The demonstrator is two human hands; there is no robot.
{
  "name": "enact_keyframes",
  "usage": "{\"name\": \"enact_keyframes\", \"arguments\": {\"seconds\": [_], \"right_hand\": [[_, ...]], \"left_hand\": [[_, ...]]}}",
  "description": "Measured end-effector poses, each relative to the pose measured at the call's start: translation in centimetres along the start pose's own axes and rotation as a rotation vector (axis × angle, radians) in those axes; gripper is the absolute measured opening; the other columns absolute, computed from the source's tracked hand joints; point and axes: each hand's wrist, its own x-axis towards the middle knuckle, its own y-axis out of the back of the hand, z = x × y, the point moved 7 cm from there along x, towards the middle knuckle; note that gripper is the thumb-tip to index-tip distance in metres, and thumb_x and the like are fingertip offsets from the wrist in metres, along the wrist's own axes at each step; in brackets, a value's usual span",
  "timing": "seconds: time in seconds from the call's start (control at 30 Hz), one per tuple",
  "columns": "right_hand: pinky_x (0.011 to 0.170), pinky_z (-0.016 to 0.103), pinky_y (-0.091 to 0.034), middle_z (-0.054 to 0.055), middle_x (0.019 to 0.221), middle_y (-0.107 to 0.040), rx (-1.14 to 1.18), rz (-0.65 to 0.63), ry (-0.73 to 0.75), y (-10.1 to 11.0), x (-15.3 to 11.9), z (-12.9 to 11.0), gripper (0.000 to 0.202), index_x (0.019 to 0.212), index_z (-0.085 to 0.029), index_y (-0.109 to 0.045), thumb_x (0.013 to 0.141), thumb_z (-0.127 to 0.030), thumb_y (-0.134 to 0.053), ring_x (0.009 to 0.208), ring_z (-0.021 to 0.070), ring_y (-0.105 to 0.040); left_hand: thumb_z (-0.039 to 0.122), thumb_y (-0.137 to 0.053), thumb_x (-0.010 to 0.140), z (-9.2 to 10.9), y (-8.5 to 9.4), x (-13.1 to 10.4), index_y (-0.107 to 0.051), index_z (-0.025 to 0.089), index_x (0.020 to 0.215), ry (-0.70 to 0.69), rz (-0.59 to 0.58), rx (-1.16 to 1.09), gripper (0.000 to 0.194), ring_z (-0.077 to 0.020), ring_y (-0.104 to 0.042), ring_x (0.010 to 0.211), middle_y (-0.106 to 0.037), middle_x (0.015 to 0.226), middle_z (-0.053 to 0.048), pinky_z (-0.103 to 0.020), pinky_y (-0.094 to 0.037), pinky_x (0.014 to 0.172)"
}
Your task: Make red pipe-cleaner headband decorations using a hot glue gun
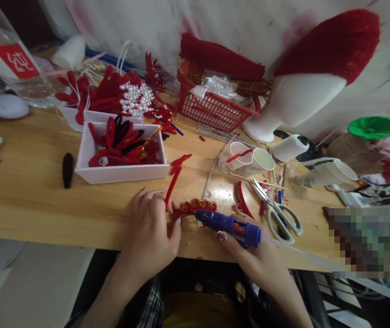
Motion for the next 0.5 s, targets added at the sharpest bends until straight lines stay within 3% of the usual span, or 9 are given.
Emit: {"name": "enact_keyframes", "arguments": {"seconds": [0.13, 0.33, 0.5], "right_hand": [[0.069, 0.035, -0.057, 0.006, 0.087, -0.074, 0.012, 0.02, -0.002, 0.4, -0.1, 0.2, 0.032, 0.092, -0.024, -0.073, 0.088, -0.054, -0.061, 0.079, 0.0244, -0.07], [0.059, 0.03, -0.054, 0.006, 0.077, -0.072, -0.014, 0.009, -0.008, 0.5, -0.1, 0.5, 0.032, 0.081, -0.021, -0.068, 0.089, -0.051, -0.059, 0.07, 0.0219, -0.068], [0.063, 0.032, -0.056, 0.008, 0.084, -0.074, -0.056, 0.076, -0.04, 1.1, -0.4, 1.1, 0.033, 0.088, -0.02, -0.07, 0.087, -0.052, -0.061, 0.075, 0.0238, -0.07]], "left_hand": [[0.006, -0.052, 0.082, 0.0, 0.0, 0.0, -0.034, 0.024, 0.091, -0.007, -0.002, 0.009, 0.027, -0.0274, -0.053, 0.095, -0.057, 0.092, -0.007, -0.061, -0.045, 0.093], [0.006, -0.052, 0.082, 0.0, 0.0, 0.0, -0.034, 0.024, 0.091, -0.012, 0.002, 0.017, 0.027, -0.0275, -0.054, 0.094, -0.058, 0.091, -0.007, -0.061, -0.046, 0.092], [0.007, -0.052, 0.082, 0.0, 0.0, 0.0, -0.034, 0.024, 0.092, -0.01, -0.002, 0.017, 0.027, -0.0273, -0.053, 0.094, -0.058, 0.092, -0.007, -0.061, -0.046, 0.092]]}}
